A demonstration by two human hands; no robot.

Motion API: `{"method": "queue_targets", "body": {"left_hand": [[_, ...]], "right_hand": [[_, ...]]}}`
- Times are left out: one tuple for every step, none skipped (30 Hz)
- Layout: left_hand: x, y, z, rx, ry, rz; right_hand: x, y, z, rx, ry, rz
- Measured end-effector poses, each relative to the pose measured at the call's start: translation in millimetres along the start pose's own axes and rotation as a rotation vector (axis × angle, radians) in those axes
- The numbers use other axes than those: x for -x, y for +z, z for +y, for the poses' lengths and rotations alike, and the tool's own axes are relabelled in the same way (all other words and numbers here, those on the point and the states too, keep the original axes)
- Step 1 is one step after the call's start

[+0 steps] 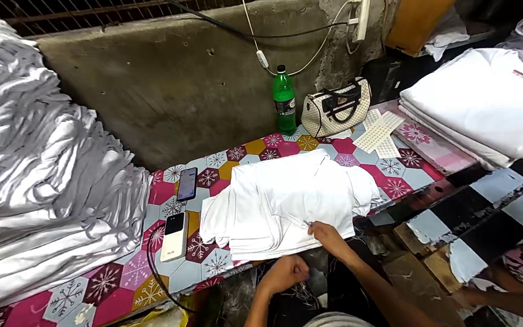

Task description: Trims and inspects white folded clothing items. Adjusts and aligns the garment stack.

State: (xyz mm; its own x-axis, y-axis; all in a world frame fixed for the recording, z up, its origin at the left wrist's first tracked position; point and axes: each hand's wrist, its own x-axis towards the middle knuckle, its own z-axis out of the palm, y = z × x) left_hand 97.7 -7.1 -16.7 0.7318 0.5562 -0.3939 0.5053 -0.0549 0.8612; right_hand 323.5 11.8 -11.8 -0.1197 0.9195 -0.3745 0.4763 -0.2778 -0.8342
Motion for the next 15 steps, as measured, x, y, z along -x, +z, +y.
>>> {"method": "queue_targets", "body": {"left_hand": [[-3,-3,9,0.066,-0.078,0.168],[-10,-6,16,0.115,-0.139,0.355],[-20,-9,21,0.139,-0.177,0.515],[-29,-14,24,0.146,-0.198,0.623],[-36,-16,28,0.148,-0.195,0.695],[-40,-16,31,0.154,-0.170,0.750],[-44,-14,34,0.158,-0.133,0.800],[-46,-11,36,0.168,-0.094,0.841],[-47,-8,37,0.187,-0.063,0.870],[-47,-6,37,0.210,-0.045,0.877],[-45,-5,36,0.223,-0.042,0.851],[-40,-6,35,0.228,-0.047,0.796],[-34,-9,36,0.226,-0.054,0.730],[-27,-15,37,0.230,-0.046,0.671],[-21,-20,37,0.237,-0.027,0.634]], "right_hand": [[0,5,-6,0.111,-0.032,0.063],[0,11,-11,0.226,-0.051,0.122],[-3,19,-11,0.347,-0.076,0.185],[-8,27,-7,0.441,-0.103,0.246],[-13,33,0,0.485,-0.142,0.312],[-18,38,7,0.497,-0.198,0.386],[-21,41,14,0.492,-0.265,0.462],[-22,43,19,0.476,-0.327,0.520],[-22,43,23,0.453,-0.370,0.555],[-22,43,25,0.428,-0.390,0.568],[-21,42,25,0.397,-0.385,0.556],[-20,39,25,0.364,-0.368,0.530],[-18,35,23,0.334,-0.346,0.495],[-16,31,20,0.321,-0.325,0.462],[-16,27,15,0.339,-0.313,0.441]]}}
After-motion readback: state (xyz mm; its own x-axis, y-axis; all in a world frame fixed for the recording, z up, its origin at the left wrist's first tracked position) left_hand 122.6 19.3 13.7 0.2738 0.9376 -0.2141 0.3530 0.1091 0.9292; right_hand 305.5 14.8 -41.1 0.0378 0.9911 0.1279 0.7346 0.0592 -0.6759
